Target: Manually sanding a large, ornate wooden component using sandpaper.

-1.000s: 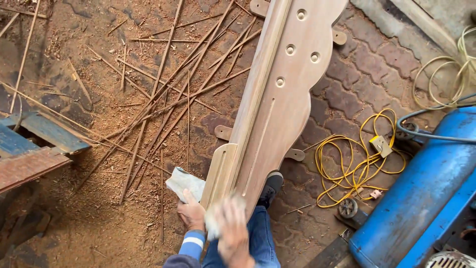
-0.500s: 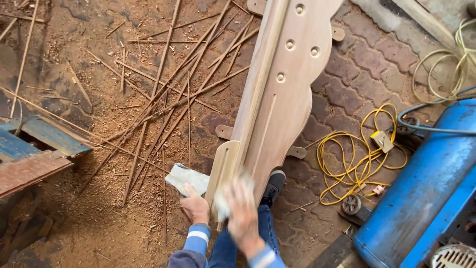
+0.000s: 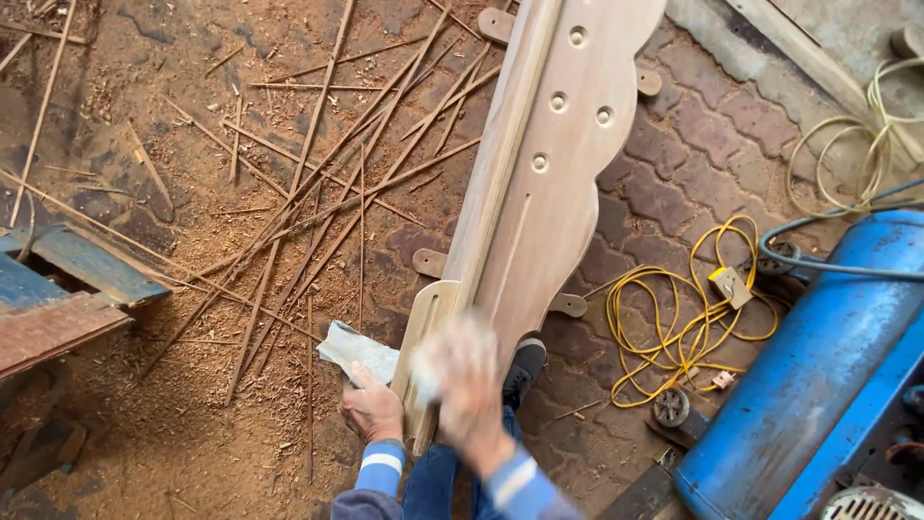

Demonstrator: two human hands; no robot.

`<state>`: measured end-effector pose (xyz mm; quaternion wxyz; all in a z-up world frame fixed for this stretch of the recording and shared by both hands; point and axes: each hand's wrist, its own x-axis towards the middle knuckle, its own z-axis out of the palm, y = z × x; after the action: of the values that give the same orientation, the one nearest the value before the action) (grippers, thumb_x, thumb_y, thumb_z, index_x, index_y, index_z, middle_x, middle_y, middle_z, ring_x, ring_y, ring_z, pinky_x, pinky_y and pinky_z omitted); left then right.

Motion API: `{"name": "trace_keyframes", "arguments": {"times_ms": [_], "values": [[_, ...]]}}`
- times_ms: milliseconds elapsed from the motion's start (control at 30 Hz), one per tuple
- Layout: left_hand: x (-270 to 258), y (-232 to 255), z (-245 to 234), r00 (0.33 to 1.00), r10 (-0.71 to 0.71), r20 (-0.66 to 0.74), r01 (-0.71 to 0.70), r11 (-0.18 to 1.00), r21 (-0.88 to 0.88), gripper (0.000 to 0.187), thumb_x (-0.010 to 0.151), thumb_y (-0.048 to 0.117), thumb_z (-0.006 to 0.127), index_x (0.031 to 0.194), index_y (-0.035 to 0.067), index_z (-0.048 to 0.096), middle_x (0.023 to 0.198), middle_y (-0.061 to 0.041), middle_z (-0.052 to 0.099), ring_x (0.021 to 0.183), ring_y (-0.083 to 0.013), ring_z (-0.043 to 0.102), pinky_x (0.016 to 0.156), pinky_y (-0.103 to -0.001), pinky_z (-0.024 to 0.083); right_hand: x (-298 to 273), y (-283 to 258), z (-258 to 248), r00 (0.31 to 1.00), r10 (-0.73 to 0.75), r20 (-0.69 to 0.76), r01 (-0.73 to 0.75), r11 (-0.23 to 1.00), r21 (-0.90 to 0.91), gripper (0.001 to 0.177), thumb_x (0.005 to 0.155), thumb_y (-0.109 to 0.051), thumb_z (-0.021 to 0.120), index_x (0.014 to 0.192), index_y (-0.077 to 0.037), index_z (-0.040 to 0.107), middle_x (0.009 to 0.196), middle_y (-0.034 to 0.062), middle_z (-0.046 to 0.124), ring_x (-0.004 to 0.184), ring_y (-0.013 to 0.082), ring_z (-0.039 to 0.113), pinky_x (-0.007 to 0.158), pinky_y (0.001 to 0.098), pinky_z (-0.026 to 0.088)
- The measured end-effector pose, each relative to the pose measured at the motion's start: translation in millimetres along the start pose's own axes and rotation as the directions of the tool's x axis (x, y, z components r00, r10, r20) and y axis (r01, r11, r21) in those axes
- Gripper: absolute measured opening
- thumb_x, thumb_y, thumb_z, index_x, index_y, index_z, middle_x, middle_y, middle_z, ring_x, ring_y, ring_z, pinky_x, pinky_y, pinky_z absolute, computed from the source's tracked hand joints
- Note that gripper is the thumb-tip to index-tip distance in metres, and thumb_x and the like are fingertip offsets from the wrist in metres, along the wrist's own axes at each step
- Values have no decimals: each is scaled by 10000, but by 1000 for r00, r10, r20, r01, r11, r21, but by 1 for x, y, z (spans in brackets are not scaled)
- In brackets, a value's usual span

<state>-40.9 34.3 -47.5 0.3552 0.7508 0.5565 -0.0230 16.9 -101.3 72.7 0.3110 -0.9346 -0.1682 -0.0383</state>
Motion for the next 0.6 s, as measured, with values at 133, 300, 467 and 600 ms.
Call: {"name": "trace_keyframes", "arguments": {"times_ms": [133,300,467,600], "values": [[-3,9,-4,1000,14,-19,-15,999,-37,562,1060,444,438,1119,-55,691,1049,-308,710,954,-486,674,801,-542,508,-99,-5,17,975,-35,218,25,998,50,546,901,-78,548,1447,-72,577,1519,190,554,1456,386,485,1218,597,325],[-10,32,-18,1000,-19,20,19,1000,22,555,1065,438,412,1116,-42,686,1030,-299,714,936,-476,681,791,-540,514,26,53,-11,992,-121,-39,121,993,-8,415,952,-83,533,1359,-95,613,1470,202,557,1427,401,487,1197,605,381],[-17,40,-24,999,39,3,-39,996,82,527,1064,416,408,1140,-14,702,1033,-305,708,946,-512,656,787,-570,492,90,100,-11,991,77,-113,-84,994,-62,466,960,-17,539,1416,-79,609,1491,193,549,1440,412,442,1213,557,365],[-17,42,-22,998,57,-22,-55,995,78,506,1058,399,415,1125,-11,704,1016,-305,706,929,-521,656,779,-578,496,14,44,-6,994,86,-61,-85,996,25,661,764,93,464,1406,-21,572,1543,215,498,1498,396,390,1263,617,215]]}}
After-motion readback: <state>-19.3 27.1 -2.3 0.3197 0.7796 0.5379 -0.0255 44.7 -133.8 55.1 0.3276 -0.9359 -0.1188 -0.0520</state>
